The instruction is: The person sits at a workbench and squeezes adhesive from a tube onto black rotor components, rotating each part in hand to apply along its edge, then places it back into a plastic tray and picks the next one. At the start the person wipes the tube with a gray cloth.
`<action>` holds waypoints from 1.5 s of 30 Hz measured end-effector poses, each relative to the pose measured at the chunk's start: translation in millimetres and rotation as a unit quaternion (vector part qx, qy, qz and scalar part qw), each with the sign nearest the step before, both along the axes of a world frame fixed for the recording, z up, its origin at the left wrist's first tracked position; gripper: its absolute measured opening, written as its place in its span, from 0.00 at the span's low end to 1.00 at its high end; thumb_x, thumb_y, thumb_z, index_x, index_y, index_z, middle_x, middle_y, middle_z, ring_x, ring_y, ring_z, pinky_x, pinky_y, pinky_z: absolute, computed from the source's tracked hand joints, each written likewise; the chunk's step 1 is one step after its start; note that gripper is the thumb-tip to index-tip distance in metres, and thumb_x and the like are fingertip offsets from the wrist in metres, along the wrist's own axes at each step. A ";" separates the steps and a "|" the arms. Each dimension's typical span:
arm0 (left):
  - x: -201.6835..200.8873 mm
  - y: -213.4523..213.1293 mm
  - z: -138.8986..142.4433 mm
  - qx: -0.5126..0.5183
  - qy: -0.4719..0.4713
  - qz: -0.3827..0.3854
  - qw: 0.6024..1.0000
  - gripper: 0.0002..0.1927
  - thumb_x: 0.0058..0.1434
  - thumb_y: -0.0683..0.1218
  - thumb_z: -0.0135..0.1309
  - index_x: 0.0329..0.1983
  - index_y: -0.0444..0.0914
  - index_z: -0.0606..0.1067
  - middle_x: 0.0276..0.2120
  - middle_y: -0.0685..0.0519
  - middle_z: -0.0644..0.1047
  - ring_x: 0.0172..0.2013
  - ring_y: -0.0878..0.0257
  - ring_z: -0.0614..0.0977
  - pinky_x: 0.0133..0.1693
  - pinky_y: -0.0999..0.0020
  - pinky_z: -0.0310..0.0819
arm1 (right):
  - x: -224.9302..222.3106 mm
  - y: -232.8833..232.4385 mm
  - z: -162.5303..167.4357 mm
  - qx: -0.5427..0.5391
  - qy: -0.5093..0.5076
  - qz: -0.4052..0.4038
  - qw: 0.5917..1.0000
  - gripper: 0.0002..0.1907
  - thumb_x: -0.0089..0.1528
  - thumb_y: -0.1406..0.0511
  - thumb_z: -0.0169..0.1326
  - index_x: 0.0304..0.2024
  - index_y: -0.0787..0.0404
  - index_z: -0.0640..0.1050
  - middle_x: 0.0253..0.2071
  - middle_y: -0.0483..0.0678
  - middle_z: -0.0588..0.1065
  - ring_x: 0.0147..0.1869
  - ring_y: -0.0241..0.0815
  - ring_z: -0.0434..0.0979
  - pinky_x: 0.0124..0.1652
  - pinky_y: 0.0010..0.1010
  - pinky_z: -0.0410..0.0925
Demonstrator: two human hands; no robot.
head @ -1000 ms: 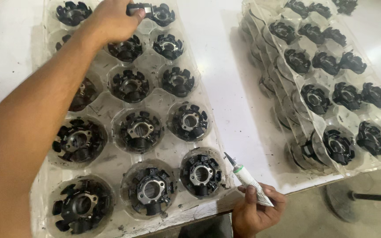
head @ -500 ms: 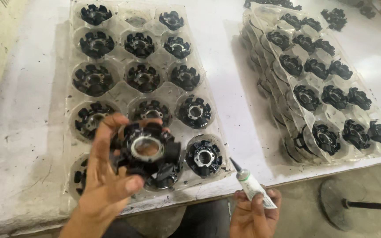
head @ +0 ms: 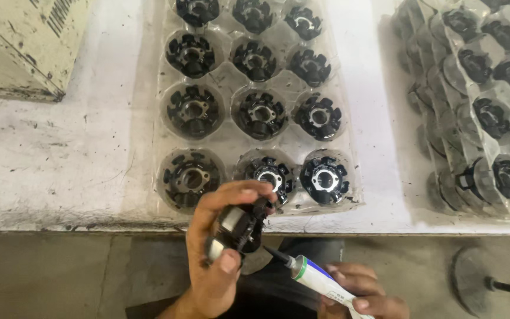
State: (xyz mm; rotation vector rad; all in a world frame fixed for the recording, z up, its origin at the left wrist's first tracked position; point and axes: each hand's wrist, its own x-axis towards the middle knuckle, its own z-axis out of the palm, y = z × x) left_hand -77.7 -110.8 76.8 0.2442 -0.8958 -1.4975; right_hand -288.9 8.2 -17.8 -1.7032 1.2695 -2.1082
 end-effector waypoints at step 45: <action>2.8 1.5 -13.4 0.000 -0.059 -0.013 0.998 0.19 0.76 0.48 0.51 0.60 0.27 0.69 0.60 0.32 0.75 0.59 0.56 0.76 0.65 0.63 0.68 | 42.3 4.9 50.4 0.110 0.081 -0.067 0.988 0.25 0.56 0.76 0.63 0.46 0.54 0.63 0.42 0.50 0.76 0.43 0.49 0.84 0.44 0.41 0.84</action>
